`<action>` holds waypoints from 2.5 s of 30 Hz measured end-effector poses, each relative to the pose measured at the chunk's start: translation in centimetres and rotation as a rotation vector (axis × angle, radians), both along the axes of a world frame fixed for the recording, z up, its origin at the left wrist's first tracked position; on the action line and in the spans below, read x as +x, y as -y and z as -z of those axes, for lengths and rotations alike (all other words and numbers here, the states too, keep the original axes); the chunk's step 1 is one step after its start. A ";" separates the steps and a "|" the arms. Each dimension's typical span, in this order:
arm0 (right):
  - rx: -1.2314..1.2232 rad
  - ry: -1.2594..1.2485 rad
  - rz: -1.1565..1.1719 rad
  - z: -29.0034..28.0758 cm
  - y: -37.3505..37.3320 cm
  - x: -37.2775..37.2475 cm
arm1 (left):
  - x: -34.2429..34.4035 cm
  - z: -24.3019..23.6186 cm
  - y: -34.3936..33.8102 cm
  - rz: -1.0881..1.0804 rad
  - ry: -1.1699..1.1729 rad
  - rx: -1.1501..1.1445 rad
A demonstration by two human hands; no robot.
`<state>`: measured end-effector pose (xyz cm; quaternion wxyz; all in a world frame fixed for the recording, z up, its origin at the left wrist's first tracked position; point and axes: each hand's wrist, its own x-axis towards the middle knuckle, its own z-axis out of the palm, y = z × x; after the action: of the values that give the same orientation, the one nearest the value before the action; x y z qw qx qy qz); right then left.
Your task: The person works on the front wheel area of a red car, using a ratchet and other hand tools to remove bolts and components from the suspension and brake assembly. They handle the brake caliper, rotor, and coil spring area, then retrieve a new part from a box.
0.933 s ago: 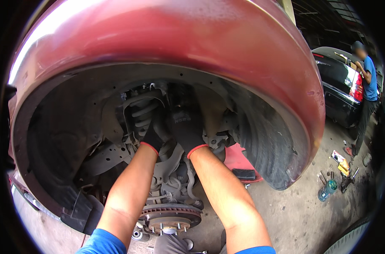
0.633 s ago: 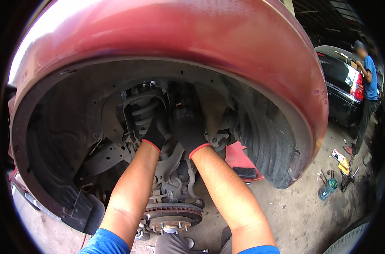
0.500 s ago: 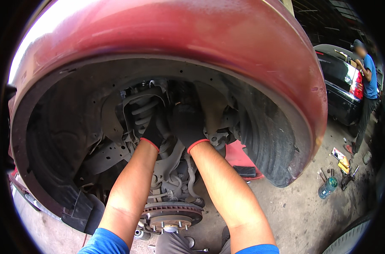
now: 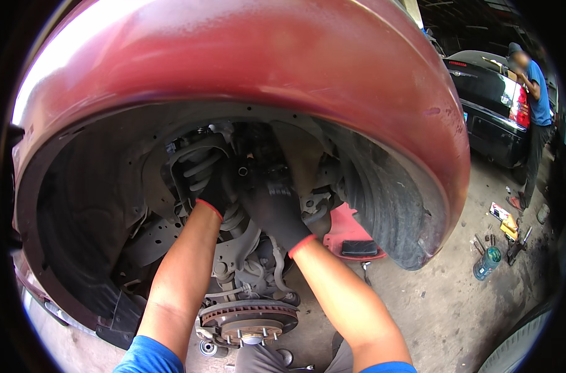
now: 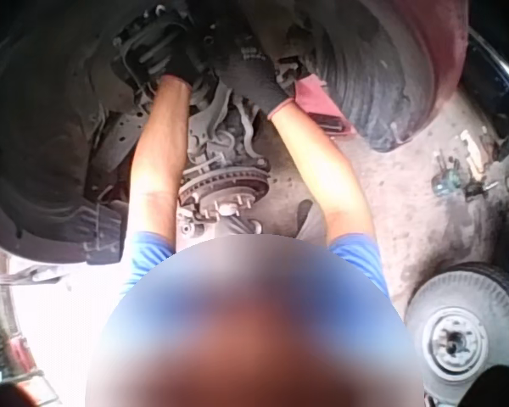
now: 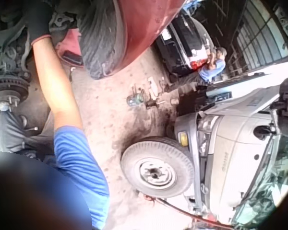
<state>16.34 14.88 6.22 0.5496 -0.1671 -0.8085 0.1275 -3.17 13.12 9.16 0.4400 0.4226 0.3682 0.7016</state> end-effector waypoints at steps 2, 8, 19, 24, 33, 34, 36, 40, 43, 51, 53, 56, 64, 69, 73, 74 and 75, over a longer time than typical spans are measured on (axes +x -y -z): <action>-0.202 0.190 -0.036 2.9 1.4 3.1 | 0.5 0.8 -0.5 -0.056 0.060 0.035; -0.570 0.280 0.013 12.5 0.8 8.1 | 0.8 1.3 -1.9 0.210 0.362 0.342; -0.538 0.347 0.105 16.7 -0.4 9.1 | -0.2 1.3 -2.7 -0.376 -0.379 0.021; -0.545 0.397 -0.078 13.7 0.1 10.8 | 0.7 -0.4 -0.7 -0.807 -1.221 -0.332; -1.076 0.258 -0.399 25.5 -0.5 32.3 | 3.3 -5.0 2.7 -0.943 -2.337 0.035; -1.235 0.207 -0.145 29.5 0.2 35.0 | 2.7 -5.0 2.4 -1.092 -2.651 0.008; -1.212 0.465 0.483 37.8 2.7 39.0 | 0.8 -5.2 1.5 -0.987 -2.595 -0.059; -1.386 0.866 0.691 51.9 7.9 42.6 | -4.3 -5.7 -0.3 -0.868 -2.689 0.085; -1.468 1.087 0.832 57.9 12.1 43.9 | -7.3 -6.2 -0.4 -0.711 -2.742 0.008; -1.204 1.008 0.797 64.7 19.2 45.3 | -3.6 -3.0 0.0 -0.683 -1.638 0.115; -1.103 0.868 0.647 63.3 17.6 43.5 | -1.0 -2.6 0.9 -0.480 -0.790 -0.065; -1.554 0.096 0.303 56.9 14.4 39.2 | 2.0 -3.6 2.2 -0.332 -0.379 -0.149; -0.814 0.004 -0.079 24.0 4.8 20.4 | 4.3 -4.3 2.9 -0.387 -0.109 -0.168; -0.187 0.038 -0.244 5.4 1.7 7.6 | 4.2 -4.3 3.5 -0.361 -0.156 -0.169; 0.118 0.164 -0.099 -1.7 -0.5 2.2 | 3.4 -4.1 3.5 -0.325 -0.220 -0.118; 0.144 0.200 -0.071 -2.4 -1.0 1.5 | 3.0 -3.9 3.3 -0.305 -0.199 -0.101; 0.170 0.237 -0.043 -2.8 -1.5 1.0 | 2.7 -3.7 3.0 -0.289 -0.172 -0.088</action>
<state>17.30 16.35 9.03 0.4594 -0.1165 -0.8791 0.0498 -0.49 10.14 12.91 0.3194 0.4041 0.4918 0.7020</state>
